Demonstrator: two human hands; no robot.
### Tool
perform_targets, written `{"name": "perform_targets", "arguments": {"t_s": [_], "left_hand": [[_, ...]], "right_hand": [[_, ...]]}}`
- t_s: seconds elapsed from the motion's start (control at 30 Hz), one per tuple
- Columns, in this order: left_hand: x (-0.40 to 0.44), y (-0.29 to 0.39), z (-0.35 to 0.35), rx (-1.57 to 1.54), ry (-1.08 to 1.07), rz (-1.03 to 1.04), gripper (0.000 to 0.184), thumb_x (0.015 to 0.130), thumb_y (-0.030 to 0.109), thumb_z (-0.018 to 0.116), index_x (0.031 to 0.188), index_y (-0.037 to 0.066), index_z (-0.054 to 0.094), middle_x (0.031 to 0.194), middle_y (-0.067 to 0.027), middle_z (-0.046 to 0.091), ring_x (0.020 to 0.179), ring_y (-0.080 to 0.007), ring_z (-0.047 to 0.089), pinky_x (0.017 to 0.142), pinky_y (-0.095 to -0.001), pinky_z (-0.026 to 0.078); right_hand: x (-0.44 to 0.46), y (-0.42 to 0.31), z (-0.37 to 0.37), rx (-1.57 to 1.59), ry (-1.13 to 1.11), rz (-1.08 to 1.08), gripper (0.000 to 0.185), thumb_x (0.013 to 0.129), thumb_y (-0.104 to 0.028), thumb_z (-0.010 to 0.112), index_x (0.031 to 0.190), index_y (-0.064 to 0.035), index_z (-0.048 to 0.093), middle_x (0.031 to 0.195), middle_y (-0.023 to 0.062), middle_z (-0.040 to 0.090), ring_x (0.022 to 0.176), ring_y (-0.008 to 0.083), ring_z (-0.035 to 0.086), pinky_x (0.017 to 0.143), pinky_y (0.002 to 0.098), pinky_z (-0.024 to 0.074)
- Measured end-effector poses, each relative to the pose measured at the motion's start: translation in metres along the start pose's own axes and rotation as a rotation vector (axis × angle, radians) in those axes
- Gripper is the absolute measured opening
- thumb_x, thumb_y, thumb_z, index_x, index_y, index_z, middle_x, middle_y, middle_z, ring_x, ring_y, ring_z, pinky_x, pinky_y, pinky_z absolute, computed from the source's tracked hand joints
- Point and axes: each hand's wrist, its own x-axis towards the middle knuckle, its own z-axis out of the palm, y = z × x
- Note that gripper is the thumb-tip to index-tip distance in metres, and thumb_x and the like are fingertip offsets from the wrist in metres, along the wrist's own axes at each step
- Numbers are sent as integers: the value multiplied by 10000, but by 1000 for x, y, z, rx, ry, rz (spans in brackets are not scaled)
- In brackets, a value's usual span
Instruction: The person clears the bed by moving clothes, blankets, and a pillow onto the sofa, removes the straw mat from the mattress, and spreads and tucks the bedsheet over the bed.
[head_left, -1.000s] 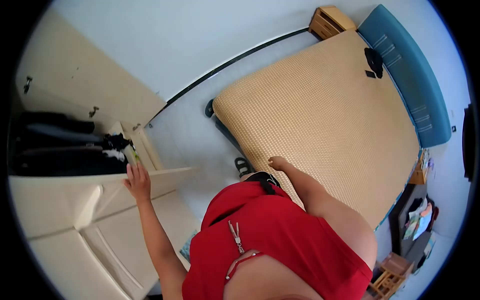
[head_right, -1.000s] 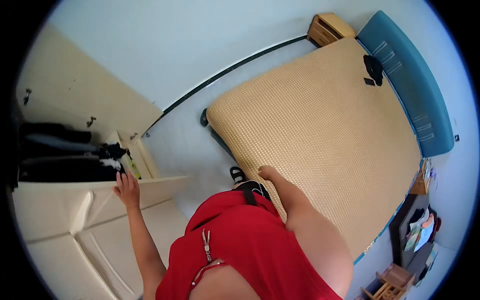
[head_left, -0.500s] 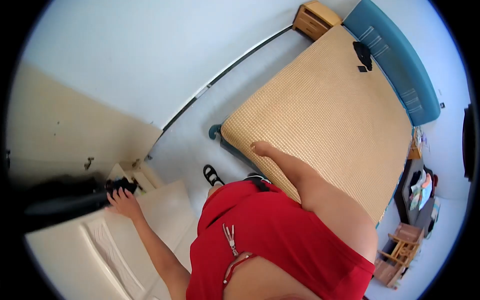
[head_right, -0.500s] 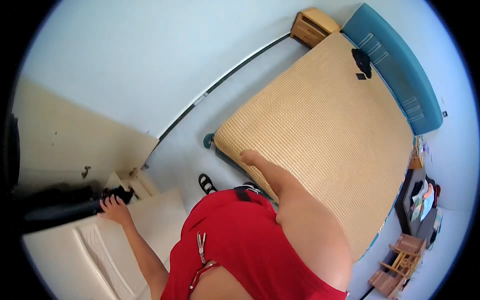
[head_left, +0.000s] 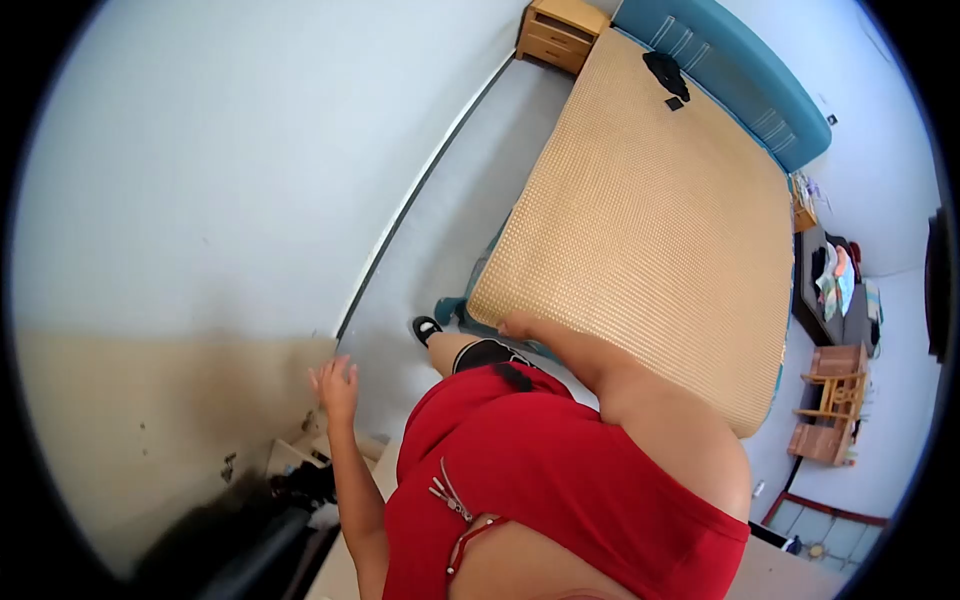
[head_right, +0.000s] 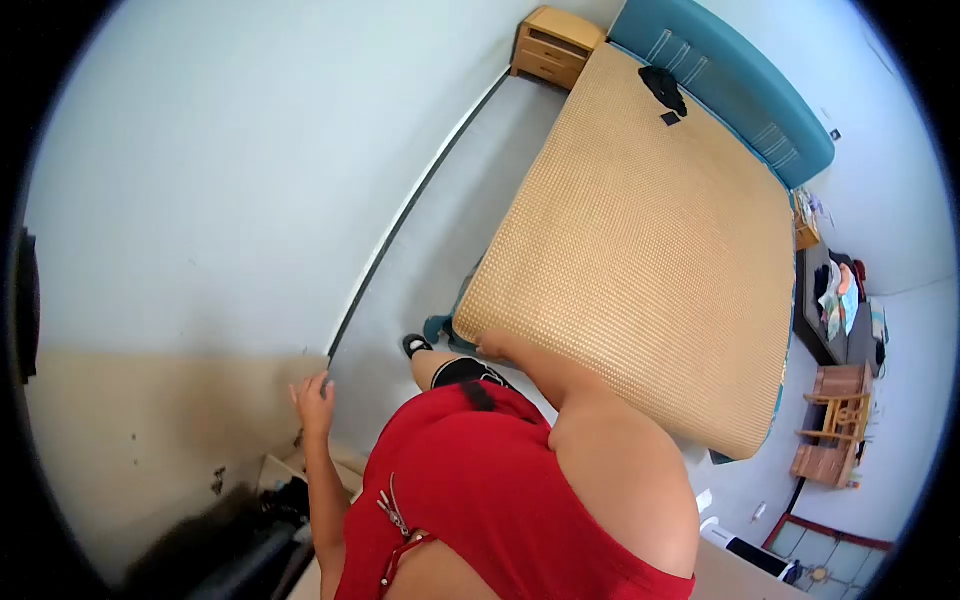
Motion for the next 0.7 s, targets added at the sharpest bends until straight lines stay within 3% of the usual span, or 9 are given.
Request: {"name": "perform_targets", "arguments": {"t_s": [0.13,0.2,0.23,0.3,0.33,0.5,0.7], "left_hand": [[66,-20,3,-296,-201,69,290,845,217,616,1094,69,621,1051,-158,630,999,-343,571,922,-407,418],[89,-51,16,-271,-212,104,302,849,233,608,1102,69,621,1044,-172,634,964,-351,587,861,-397,453],[99,-56,17,-263,-225,111,308,851,241,603,1106,69,621,1041,-179,635,946,-354,595,830,-392,471],[111,-61,7,-248,-386,-33,305,853,247,596,1100,71,624,1013,-172,643,920,-338,606,811,-393,475],[132,-59,4,-238,-451,-91,303,854,251,592,1097,72,626,998,-169,647,907,-330,611,802,-394,477],[225,-63,15,-185,-515,88,331,851,276,586,1109,71,621,909,-166,654,824,-296,628,749,-372,490],[363,9,29,-273,-548,292,344,854,296,579,1106,63,619,913,-163,654,817,-286,632,738,-359,491]], "right_hand": [[74,19,-8,-106,-14,59,346,818,-279,515,1053,-64,650,1074,191,627,1010,364,588,877,435,446],[87,3,-32,-83,120,89,312,816,-235,504,1017,-59,664,1066,183,633,1004,357,592,870,446,450],[110,7,-45,-118,61,94,312,817,-224,499,1026,-58,659,1076,183,629,1007,356,590,870,447,451],[153,5,-59,-164,-77,98,313,818,-201,488,1043,-57,651,1095,181,622,1012,354,587,869,450,454],[156,-10,-81,-78,7,88,318,815,-184,480,1060,-59,639,1118,174,612,1028,345,579,867,446,460],[183,-63,-168,190,278,74,375,847,-290,520,1149,-79,589,1102,172,615,1028,343,575,878,433,452],[173,-88,-224,276,380,35,371,848,-289,521,1152,-87,584,1106,179,611,1024,355,571,876,427,453]]}}
